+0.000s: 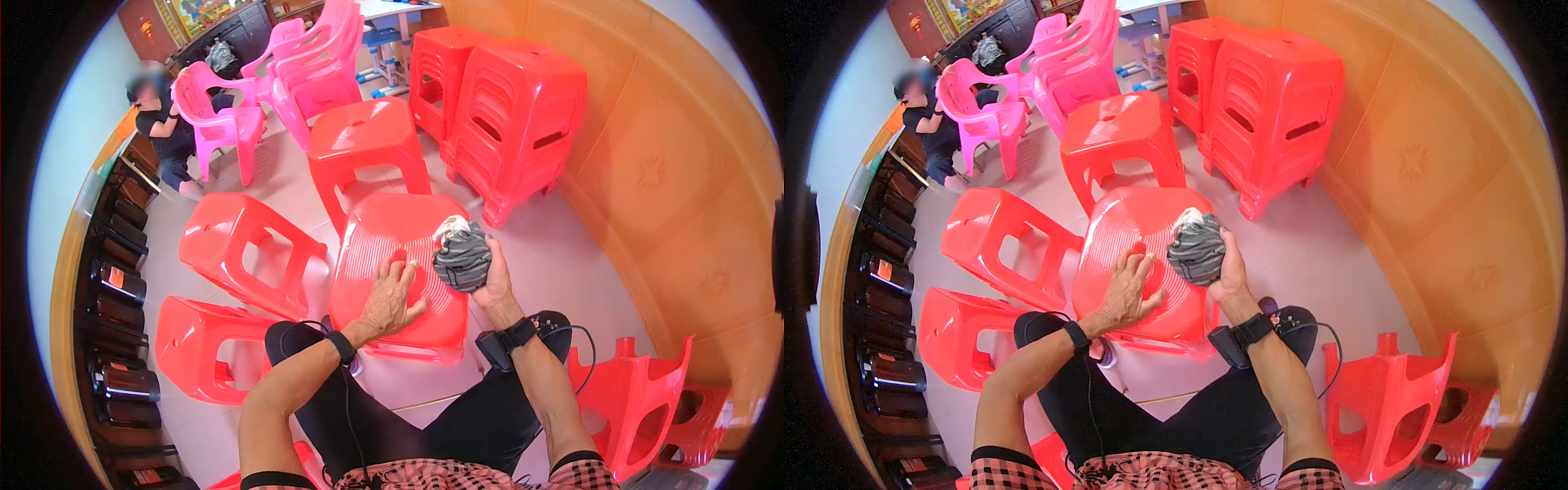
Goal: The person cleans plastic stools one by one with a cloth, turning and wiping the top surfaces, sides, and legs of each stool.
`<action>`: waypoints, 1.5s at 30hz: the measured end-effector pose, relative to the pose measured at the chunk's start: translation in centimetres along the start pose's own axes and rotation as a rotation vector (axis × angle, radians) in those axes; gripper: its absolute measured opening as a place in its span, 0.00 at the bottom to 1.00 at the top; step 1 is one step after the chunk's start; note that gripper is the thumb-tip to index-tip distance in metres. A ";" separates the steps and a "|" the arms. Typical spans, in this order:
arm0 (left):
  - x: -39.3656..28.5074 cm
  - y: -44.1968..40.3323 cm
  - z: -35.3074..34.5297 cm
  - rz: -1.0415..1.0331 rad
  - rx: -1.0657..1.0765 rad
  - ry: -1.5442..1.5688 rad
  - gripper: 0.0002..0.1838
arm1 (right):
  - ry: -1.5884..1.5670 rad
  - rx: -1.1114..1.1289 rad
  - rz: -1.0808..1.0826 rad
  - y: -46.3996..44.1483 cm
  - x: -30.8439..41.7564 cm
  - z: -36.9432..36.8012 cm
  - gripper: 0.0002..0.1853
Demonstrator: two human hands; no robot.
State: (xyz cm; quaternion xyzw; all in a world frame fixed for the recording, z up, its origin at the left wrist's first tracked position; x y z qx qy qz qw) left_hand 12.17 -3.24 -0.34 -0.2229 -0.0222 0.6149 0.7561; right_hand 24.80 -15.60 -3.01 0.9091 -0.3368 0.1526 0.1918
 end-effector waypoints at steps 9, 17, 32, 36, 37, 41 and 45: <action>0.0 -0.1 -0.1 0.033 0.049 -0.016 0.36 | 0.033 0.035 -0.015 0.1 -0.1 -0.1 0.20; -0.3 -0.2 0.4 0.013 0.027 -0.026 0.35 | 0.052 0.054 -0.011 0.5 0.0 -0.6 0.20; -0.1 -0.1 0.0 0.014 0.025 -0.019 0.36 | 0.069 0.019 -0.005 0.7 0.2 -0.4 0.22; 0.1 -0.1 -0.1 0.038 0.071 0.008 0.37 | 0.054 0.046 -0.002 1.0 0.3 -1.1 0.22; 0.1 0.1 -0.2 0.037 0.070 0.013 0.37 | 0.056 0.042 -0.001 1.0 0.3 -0.9 0.22; 0.4 0.1 0.0 0.020 -0.007 0.038 0.36 | 0.042 0.080 -0.057 0.8 0.4 -0.4 0.21; 1.4 -0.3 1.9 0.105 -0.069 0.251 0.32 | 0.041 0.060 -0.036 0.5 0.3 -0.3 0.22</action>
Point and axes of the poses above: each hand's wrist, its own y-axis away from the middle knuckle, its own z-axis out of the back of the hand, x = y × z, the point moved 6 cm from there along -y, towards the middle knuckle, and after that the axes turned 8 degrees about -z, right-handed, at the moved point
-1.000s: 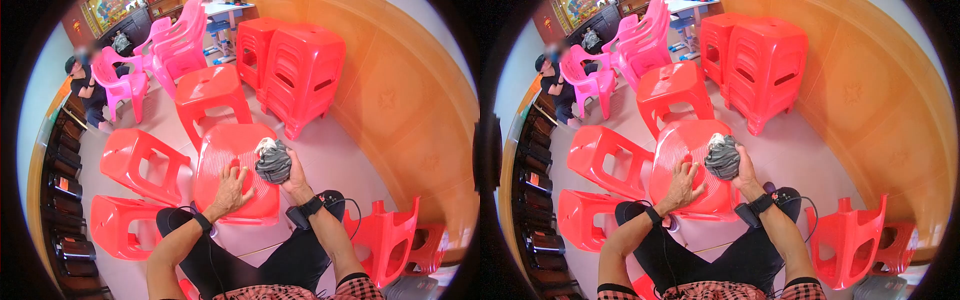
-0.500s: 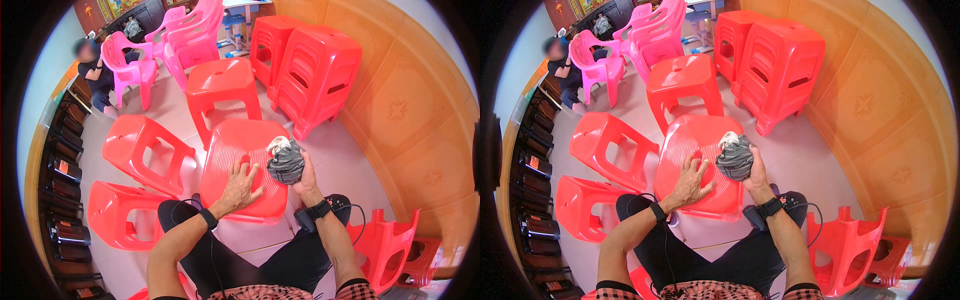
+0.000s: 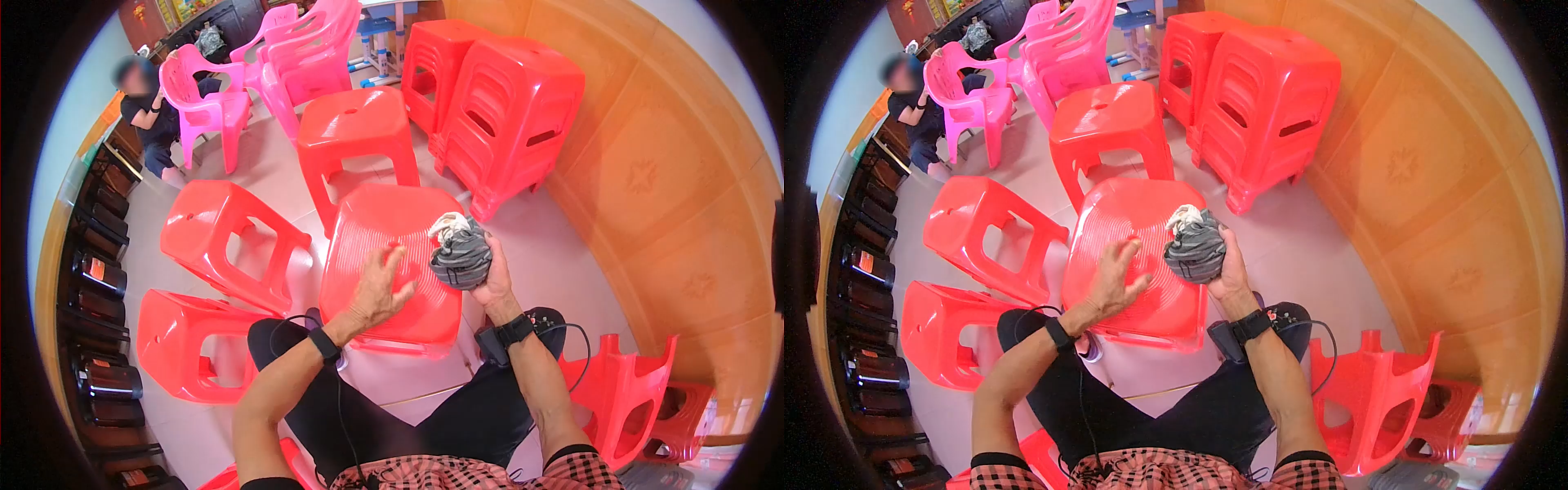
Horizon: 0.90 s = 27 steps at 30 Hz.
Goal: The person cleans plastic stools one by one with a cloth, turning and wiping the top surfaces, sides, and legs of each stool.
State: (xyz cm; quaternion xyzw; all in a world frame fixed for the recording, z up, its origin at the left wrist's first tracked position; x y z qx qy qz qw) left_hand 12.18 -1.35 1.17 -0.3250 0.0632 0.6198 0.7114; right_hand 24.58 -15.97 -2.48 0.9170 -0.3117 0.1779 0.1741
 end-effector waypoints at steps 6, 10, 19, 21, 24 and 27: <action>4.3 -0.9 3.3 0.535 -0.226 0.940 0.25 | 0.026 0.042 -0.006 0.1 0.0 -0.2 0.22; 4.6 -1.6 5.1 0.532 -0.405 1.324 0.20 | 0.034 0.019 -0.013 0.0 0.0 0.2 0.23; 2.1 -0.1 4.5 0.463 -0.169 1.126 0.10 | 0.041 -0.008 -0.021 0.1 0.1 0.1 0.22; -0.1 0.1 4.0 0.332 -0.081 1.034 0.10 | 0.035 -0.008 -0.008 0.1 0.0 -0.2 0.22; -2.2 1.0 2.7 0.319 0.066 0.832 0.10 | 0.030 0.008 -0.008 0.1 0.1 -0.1 0.21; -3.9 1.7 2.6 0.287 0.181 0.575 0.14 | 0.020 0.022 -0.012 0.2 0.1 -0.2 0.21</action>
Point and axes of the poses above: each hand's wrist, its own y-axis away from the middle knuckle, its own z-axis out of the back of the hand, x = y × z, the point moved 6 cm from there along -y, towards the middle knuckle, and after that the axes turned 8 degrees about -z, right-handed, at the moved point
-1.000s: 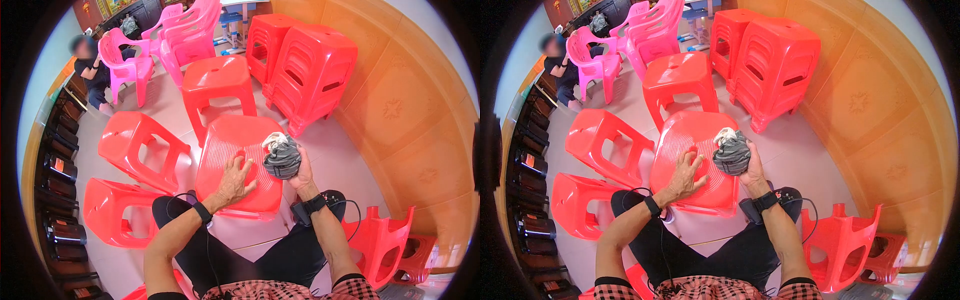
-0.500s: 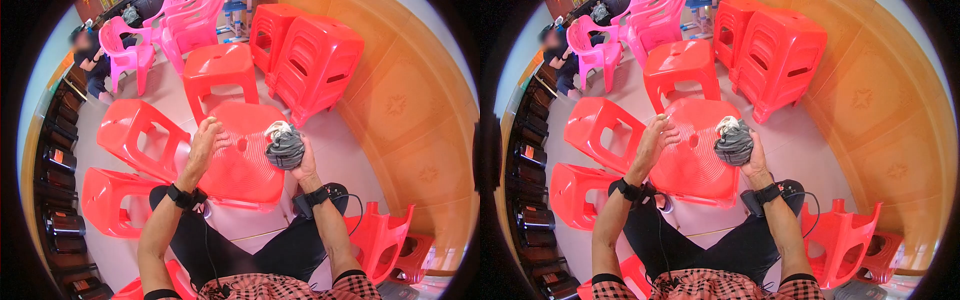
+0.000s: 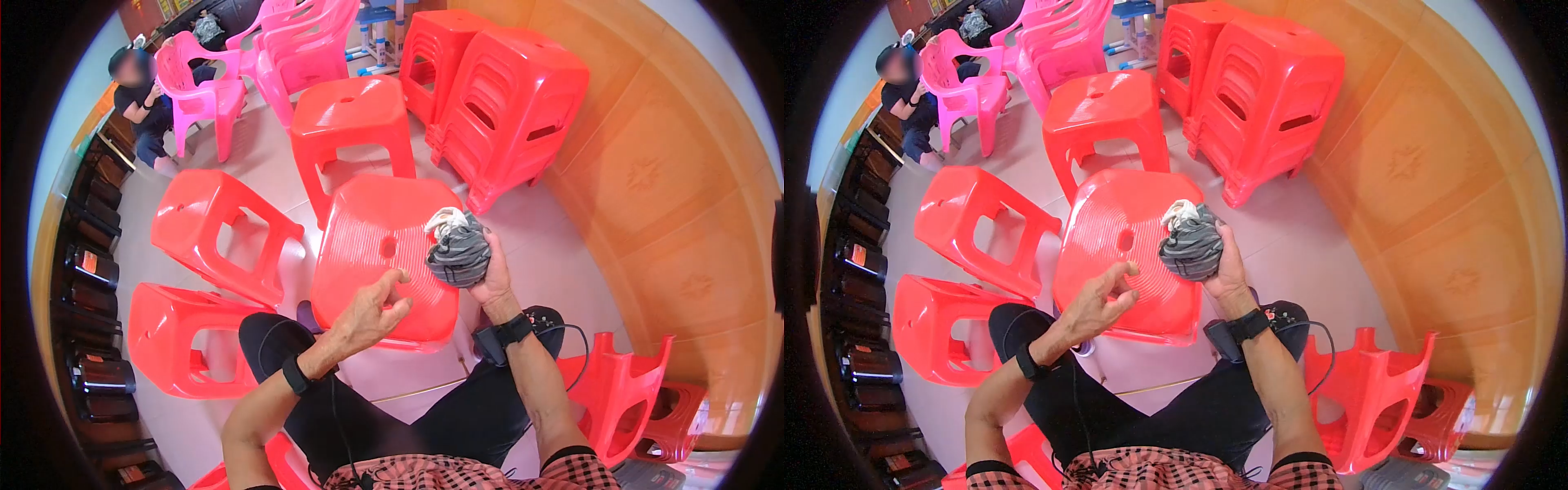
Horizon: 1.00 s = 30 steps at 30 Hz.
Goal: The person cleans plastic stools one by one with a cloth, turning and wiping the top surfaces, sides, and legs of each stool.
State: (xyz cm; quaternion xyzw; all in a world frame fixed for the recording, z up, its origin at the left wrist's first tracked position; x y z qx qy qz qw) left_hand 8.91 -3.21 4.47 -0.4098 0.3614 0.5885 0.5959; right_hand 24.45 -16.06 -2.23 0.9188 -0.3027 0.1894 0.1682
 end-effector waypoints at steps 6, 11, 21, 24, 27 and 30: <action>0.9 0.4 0.0 0.047 -0.013 0.011 0.19 | 0.032 0.019 0.006 0.1 0.0 -0.4 0.21; 0.9 -0.9 3.3 -0.047 -0.300 0.163 0.21 | 0.038 0.012 0.026 -0.3 0.0 0.4 0.22; -2.4 -2.0 7.3 -0.083 -0.500 0.430 0.26 | 0.041 -0.031 -0.011 -0.4 0.0 0.5 0.23; -1.4 -2.2 7.0 -0.016 -0.454 0.383 0.26 | 0.043 0.006 -0.019 -0.3 0.0 0.1 0.23; -2.1 -2.4 6.3 -0.045 -0.415 0.224 0.24 | 0.046 0.009 0.003 -0.4 0.0 0.1 0.21; -3.1 -2.8 5.5 -0.039 -0.363 0.131 0.23 | 0.051 -0.046 0.013 -0.4 0.1 0.2 0.21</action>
Point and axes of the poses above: each hand's wrist, its own y-axis away from the middle knuckle, its own z-axis out of the back of the hand, x = y × z, the point moved 6 cm from there along -y, towards the middle knuckle, and after that the axes turned 8 degrees about -z, right-handed, at the moved point
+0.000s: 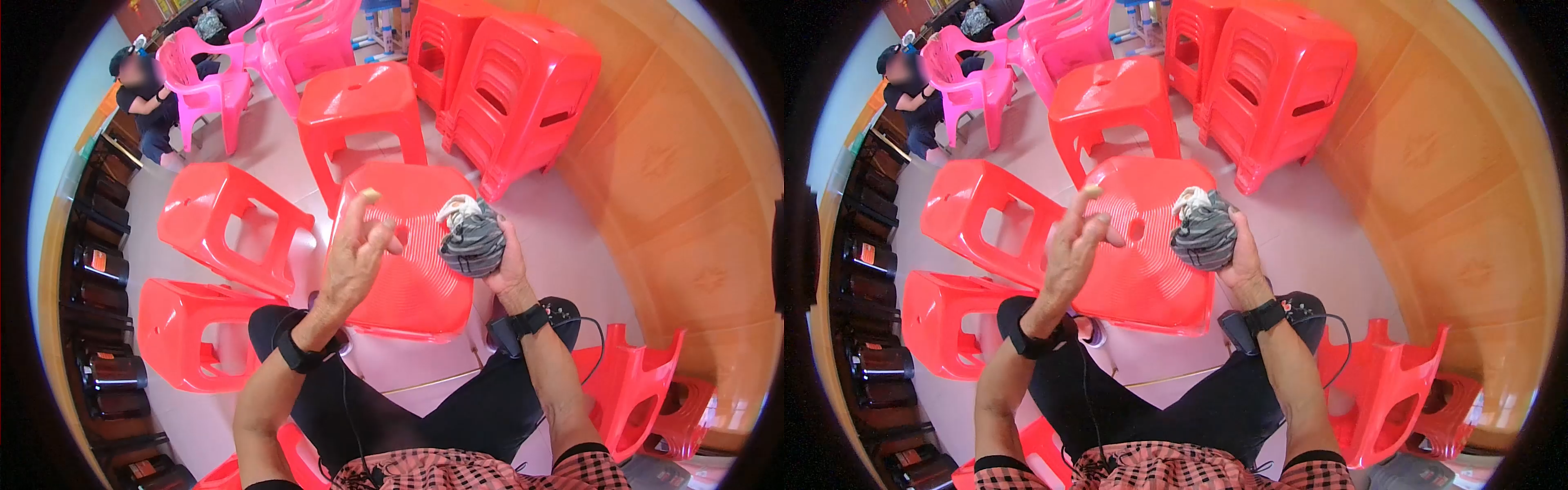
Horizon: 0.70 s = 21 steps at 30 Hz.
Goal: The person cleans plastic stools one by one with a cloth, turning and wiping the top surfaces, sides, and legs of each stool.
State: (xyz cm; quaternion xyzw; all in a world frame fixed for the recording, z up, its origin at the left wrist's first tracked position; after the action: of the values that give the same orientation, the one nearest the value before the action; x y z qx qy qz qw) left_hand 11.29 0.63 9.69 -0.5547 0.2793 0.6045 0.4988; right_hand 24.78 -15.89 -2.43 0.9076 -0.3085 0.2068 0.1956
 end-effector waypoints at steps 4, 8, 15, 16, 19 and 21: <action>1.7 1.0 -3.4 0.021 0.180 0.078 0.21 | 0.038 0.035 0.008 0.2 0.1 -0.2 0.22; -0.1 2.0 -5.0 0.090 0.277 0.037 0.21 | 0.070 0.049 0.012 0.3 0.1 -0.4 0.23; -2.1 1.6 -3.5 -0.156 0.004 0.173 0.26 | 0.067 0.041 0.009 0.2 0.0 -0.2 0.23; -2.6 1.1 -2.5 -0.207 -0.090 0.154 0.26 | 0.079 0.042 0.027 0.2 0.1 -0.1 0.23; -0.1 0.0 -0.5 -0.138 -0.167 0.459 0.24 | 0.037 0.058 -0.016 0.4 0.0 -0.2 0.22; 1.1 -0.1 -0.9 -0.020 -0.114 0.945 0.21 | 0.028 0.037 -0.017 0.3 0.2 -0.1 0.20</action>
State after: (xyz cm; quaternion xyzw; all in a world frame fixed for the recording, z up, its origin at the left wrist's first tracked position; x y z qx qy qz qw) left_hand 11.87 0.16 8.46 -0.7979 0.4367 0.2956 0.2919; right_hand 24.64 -16.15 -2.16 0.9107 -0.2941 0.2234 0.1850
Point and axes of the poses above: each hand's wrist, its own y-axis away from the middle knuckle, its own z-axis out of the back of the hand, x = y × z, the point moved 6 cm from there along -y, towards the middle knuckle, and after that the axes turned 8 degrees about -z, right-handed, at the moved point
